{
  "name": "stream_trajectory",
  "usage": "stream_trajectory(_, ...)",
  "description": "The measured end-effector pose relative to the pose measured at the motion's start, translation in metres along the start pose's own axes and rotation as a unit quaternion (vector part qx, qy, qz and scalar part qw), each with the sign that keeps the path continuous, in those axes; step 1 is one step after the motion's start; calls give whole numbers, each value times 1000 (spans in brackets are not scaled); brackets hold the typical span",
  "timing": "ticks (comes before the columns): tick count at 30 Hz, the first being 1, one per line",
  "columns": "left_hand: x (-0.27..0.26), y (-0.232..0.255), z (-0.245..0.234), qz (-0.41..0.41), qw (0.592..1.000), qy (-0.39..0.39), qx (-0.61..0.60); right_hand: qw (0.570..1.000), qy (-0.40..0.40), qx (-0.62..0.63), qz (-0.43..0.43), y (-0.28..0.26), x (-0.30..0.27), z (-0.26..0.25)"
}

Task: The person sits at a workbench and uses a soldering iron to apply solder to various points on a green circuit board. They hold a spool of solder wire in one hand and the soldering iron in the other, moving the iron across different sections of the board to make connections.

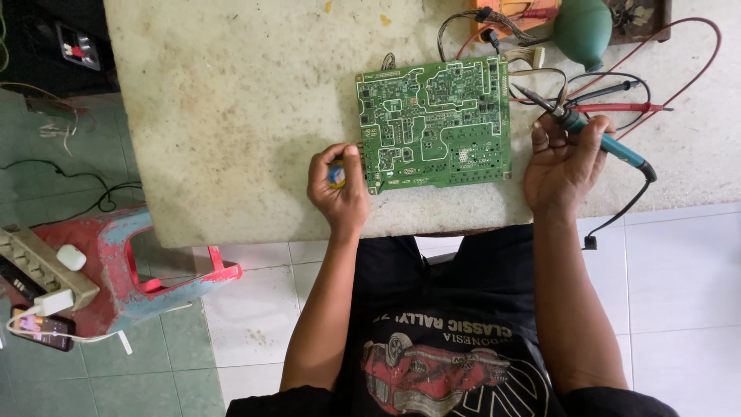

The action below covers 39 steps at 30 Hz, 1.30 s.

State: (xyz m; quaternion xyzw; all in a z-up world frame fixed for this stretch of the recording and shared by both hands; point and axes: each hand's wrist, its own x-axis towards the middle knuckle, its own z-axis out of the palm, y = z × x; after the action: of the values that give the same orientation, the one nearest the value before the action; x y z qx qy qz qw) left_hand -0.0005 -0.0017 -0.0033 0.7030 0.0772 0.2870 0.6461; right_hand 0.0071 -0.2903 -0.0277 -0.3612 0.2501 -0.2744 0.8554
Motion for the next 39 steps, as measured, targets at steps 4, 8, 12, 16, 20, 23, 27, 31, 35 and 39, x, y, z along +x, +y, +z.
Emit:
stream_trajectory(4,-15,11,-15,-16,1000,25,3,1000,-16,0,1,-11,-5,16)
stream_trajectory(8,-59,40,-27,-76,995,-34,48,980,-179,-88,-11,-24,15,24)
stream_trajectory(12,-86,58,-15,-121,988,-90,-11,844,-409,-278,-205,-40,20,83)
stream_trajectory(16,-72,48,-5,-98,992,-42,-69,802,-502,-241,-216,-39,43,105)
stream_trajectory(20,-62,47,-9,-150,987,-11,-50,813,-497,-250,-171,-42,52,104)
stream_trajectory(23,-62,47,-10,-150,988,-20,-38,814,-495,-256,-162,-41,53,100)
stream_trajectory(27,-65,48,-7,-153,987,-30,-33,798,-516,-260,-172,-36,56,100)
stream_trajectory(31,-65,46,-7,-142,989,-30,-26,797,-514,-276,-159,-33,52,100)
stream_trajectory(35,-64,47,-7,-134,990,-34,-31,798,-515,-274,-153,-31,51,101)
stream_trajectory(39,-64,48,-8,-138,989,-29,-35,800,-508,-281,-154,-28,49,101)
